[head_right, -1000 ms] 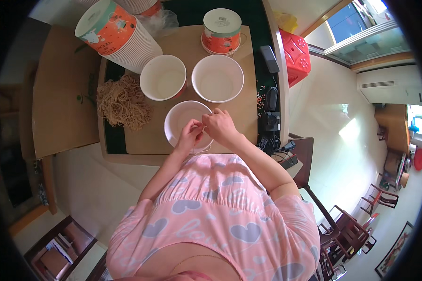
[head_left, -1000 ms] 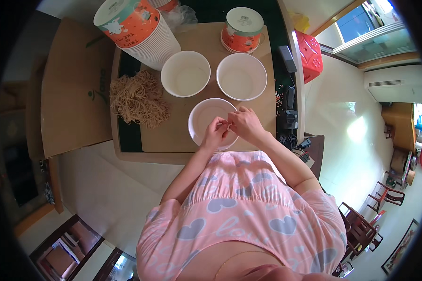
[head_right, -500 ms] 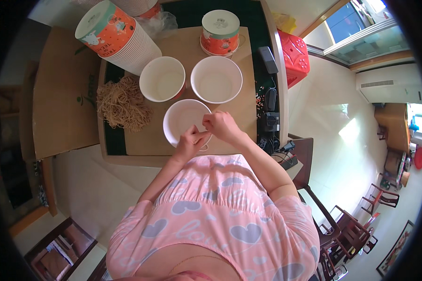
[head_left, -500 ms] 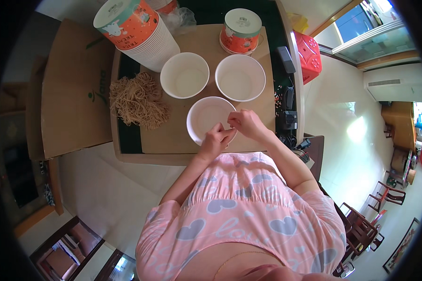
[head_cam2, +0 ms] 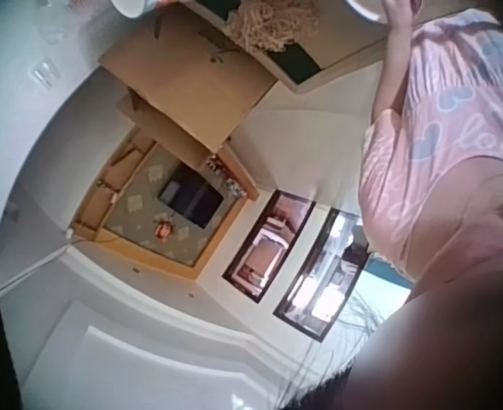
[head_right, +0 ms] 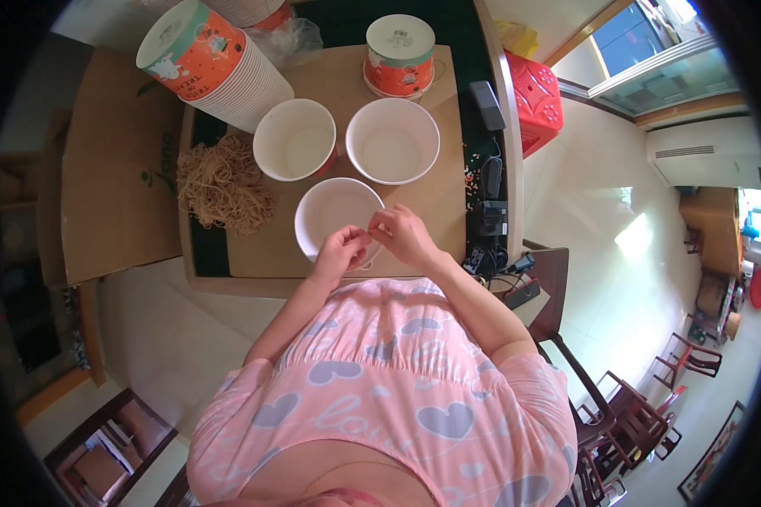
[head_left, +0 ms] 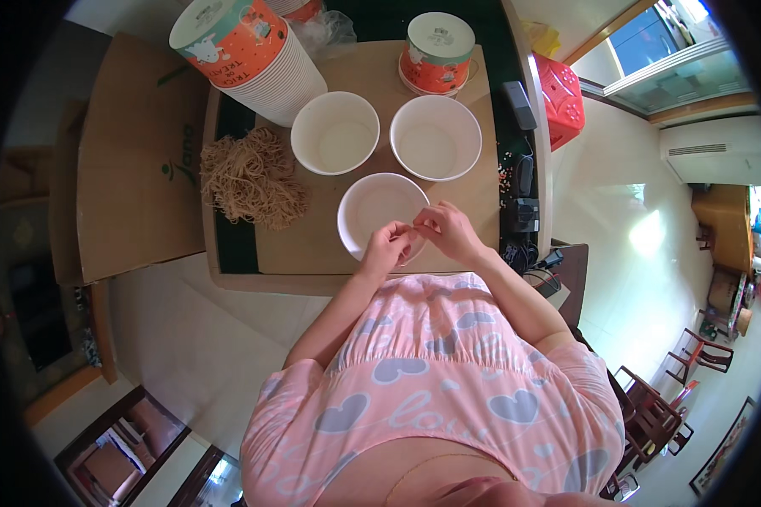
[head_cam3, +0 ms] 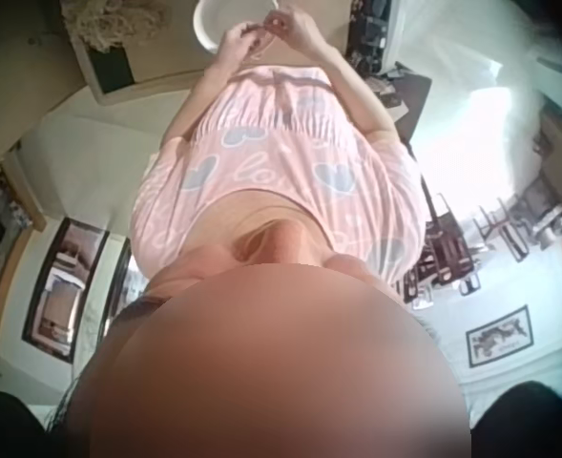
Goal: Preparing and inspecting large paper buckets and shredded packing material on a workspace.
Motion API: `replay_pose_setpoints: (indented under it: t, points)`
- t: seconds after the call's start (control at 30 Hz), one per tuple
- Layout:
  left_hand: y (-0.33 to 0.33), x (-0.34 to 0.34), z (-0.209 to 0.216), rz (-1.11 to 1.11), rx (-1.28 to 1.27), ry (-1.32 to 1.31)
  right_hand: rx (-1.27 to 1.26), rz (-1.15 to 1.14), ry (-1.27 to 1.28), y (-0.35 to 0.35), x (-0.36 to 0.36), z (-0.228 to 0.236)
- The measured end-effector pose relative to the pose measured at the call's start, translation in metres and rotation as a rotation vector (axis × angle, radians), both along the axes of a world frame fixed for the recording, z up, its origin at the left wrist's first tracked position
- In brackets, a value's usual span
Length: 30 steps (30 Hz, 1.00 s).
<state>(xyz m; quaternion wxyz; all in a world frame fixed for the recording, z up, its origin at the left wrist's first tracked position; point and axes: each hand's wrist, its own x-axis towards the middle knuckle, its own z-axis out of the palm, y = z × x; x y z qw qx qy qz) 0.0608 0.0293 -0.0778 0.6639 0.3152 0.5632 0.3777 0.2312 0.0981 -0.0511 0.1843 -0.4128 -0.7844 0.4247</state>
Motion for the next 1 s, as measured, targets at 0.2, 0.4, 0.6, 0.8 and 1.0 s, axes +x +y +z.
replay_pose_setpoints:
  t: [0.2, 0.4, 0.6, 0.8, 1.0]
  points:
    - [0.005, -0.007, -0.001, 0.225, -0.445, -0.569, -0.004, -0.212, 0.145, -0.026, -0.006, -0.010]
    - [0.004, -0.007, -0.014, 0.283, -0.477, -0.683, 0.145, -0.270, 0.226, -0.036, -0.010, -0.020]
    - [0.002, -0.010, -0.016, 0.291, -0.394, -0.589, 0.204, -0.226, 0.205, -0.037, -0.009, -0.019]
    - [-0.003, -0.007, -0.006, 0.202, -0.251, -0.251, -0.111, -0.301, 0.203, -0.033, -0.011, -0.010]
    - [-0.004, -0.002, 0.003, 0.190, -0.098, -0.006, -0.086, -0.239, 0.115, -0.025, -0.013, -0.009]
